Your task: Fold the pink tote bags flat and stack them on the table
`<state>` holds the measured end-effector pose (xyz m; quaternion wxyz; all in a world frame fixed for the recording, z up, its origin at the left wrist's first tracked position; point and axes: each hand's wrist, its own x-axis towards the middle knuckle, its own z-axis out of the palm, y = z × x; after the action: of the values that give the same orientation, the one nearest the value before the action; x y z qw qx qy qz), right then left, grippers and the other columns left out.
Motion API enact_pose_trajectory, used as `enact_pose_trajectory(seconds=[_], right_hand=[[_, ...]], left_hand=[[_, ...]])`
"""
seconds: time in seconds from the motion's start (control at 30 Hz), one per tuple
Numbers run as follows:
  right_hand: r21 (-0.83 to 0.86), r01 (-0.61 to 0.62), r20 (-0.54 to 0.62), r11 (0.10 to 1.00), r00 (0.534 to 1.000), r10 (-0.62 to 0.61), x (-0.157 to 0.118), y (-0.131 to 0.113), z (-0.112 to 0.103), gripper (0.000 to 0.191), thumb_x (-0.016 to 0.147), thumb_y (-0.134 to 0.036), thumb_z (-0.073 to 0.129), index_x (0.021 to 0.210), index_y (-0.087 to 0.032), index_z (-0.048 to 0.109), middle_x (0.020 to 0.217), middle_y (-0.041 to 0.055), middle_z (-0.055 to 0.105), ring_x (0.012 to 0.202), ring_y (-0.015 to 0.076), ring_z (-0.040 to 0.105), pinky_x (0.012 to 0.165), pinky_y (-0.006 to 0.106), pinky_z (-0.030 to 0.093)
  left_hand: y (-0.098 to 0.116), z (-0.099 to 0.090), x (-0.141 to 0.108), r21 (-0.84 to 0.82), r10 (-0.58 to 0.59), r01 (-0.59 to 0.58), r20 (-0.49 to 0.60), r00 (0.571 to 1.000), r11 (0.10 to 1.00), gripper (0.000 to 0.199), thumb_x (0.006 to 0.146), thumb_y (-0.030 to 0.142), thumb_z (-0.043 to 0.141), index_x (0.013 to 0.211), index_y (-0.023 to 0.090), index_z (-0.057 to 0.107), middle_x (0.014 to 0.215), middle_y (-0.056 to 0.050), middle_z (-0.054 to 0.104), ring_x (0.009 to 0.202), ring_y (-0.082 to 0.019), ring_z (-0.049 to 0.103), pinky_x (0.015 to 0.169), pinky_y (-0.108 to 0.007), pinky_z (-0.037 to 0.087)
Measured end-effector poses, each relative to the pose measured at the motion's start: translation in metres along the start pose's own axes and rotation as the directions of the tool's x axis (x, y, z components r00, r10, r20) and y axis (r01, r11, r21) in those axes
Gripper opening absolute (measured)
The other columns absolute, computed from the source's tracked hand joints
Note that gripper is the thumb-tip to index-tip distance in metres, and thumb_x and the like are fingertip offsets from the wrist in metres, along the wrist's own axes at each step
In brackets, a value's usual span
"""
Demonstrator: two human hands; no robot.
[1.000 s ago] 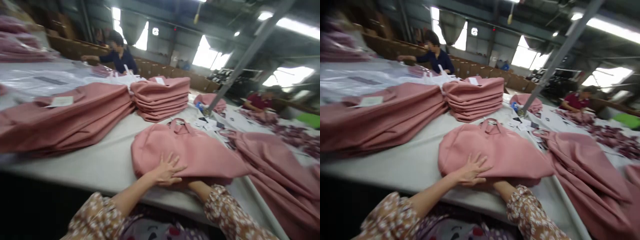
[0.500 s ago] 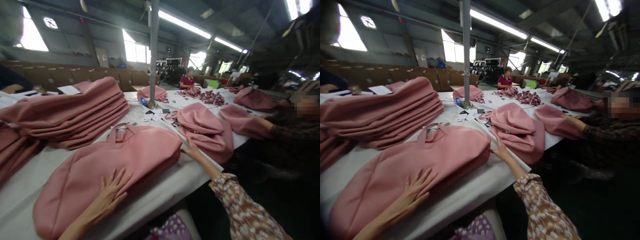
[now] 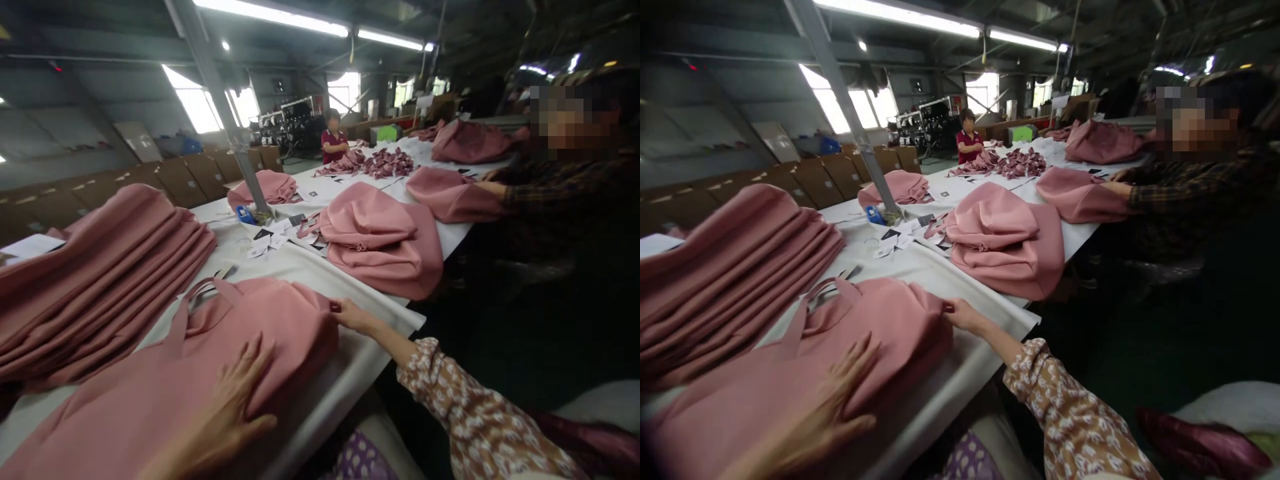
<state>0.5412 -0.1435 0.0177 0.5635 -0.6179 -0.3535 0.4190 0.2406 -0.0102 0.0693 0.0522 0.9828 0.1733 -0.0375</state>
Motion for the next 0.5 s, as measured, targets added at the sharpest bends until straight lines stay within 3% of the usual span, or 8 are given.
enact_pose_trajectory(seconds=[0.07,0.17,0.27,0.37,0.43,0.5], right_hand=[[0.11,-0.096,0.049,0.989,0.995,0.091,-0.003,-0.001,-0.017,0.038,0.091,-0.048,0.047,0.109,-0.016,0.058,0.093,0.0041,0.065,0.081,0.0156,0.062,0.077,0.034,0.052],[0.188,-0.234,0.087,0.954,0.971,0.222,-0.001,-0.003,-0.031,0.057,0.093,-0.057,0.024,0.104,-0.015,0.061,0.092,0.0085,0.066,0.079,0.0159,0.063,0.074,0.032,0.051],[0.155,-0.333,0.128,0.93,0.94,0.315,0.013,-0.014,-0.026,0.076,0.088,-0.07,0.015,0.086,-0.014,0.066,0.084,0.0102,0.066,0.071,0.0161,0.06,0.065,0.03,0.048],[0.034,-0.353,0.158,0.935,0.926,0.344,0.029,-0.029,-0.009,0.062,0.078,-0.073,0.047,0.076,-0.014,0.068,0.074,0.0063,0.065,0.064,0.015,0.056,0.057,0.026,0.042],[-0.049,-0.333,0.153,0.942,0.929,0.337,0.033,-0.037,0.003,0.042,0.069,-0.055,0.07,0.07,-0.014,0.068,0.066,0.0026,0.062,0.059,0.0131,0.052,0.055,0.024,0.038],[-0.107,-0.3,0.116,0.948,0.943,0.312,0.033,-0.041,0.012,0.027,0.066,-0.04,0.074,0.066,-0.014,0.067,0.058,-0.0006,0.059,0.056,0.0115,0.049,0.053,0.023,0.035]], left_hand=[[0.004,0.024,0.014,0.065,0.054,-0.057,0.051,0.997,0.996,0.086,0.081,0.046,0.058,0.15,0.032,0.009,0.158,-0.01,0.002,0.142,-0.04,0.007,0.105,-0.066,0.027],[-0.002,0.065,0.015,0.187,0.107,-0.098,-0.038,0.994,0.977,0.075,0.083,0.044,0.055,0.149,0.029,0.02,0.158,-0.015,0.003,0.141,-0.044,0.005,0.103,-0.067,0.028],[-0.012,0.089,0.01,0.277,0.19,-0.147,-0.135,0.973,0.949,0.074,0.083,0.052,0.055,0.147,0.026,0.028,0.156,-0.021,0.008,0.139,-0.048,0.01,0.099,-0.068,0.033],[-0.016,0.093,0.009,0.335,0.257,-0.188,-0.175,0.95,0.923,0.078,0.08,0.056,0.058,0.146,0.024,0.031,0.154,-0.025,0.015,0.138,-0.05,0.016,0.094,-0.067,0.038],[-0.016,0.092,0.01,0.358,0.286,-0.204,-0.192,0.939,0.911,0.081,0.076,0.055,0.062,0.145,0.023,0.033,0.153,-0.027,0.017,0.136,-0.052,0.019,0.091,-0.067,0.04],[-0.016,0.092,0.01,0.372,0.31,-0.211,-0.231,0.922,0.904,0.087,0.07,0.056,0.067,0.144,0.022,0.036,0.151,-0.03,0.019,0.134,-0.054,0.021,0.088,-0.068,0.041]])
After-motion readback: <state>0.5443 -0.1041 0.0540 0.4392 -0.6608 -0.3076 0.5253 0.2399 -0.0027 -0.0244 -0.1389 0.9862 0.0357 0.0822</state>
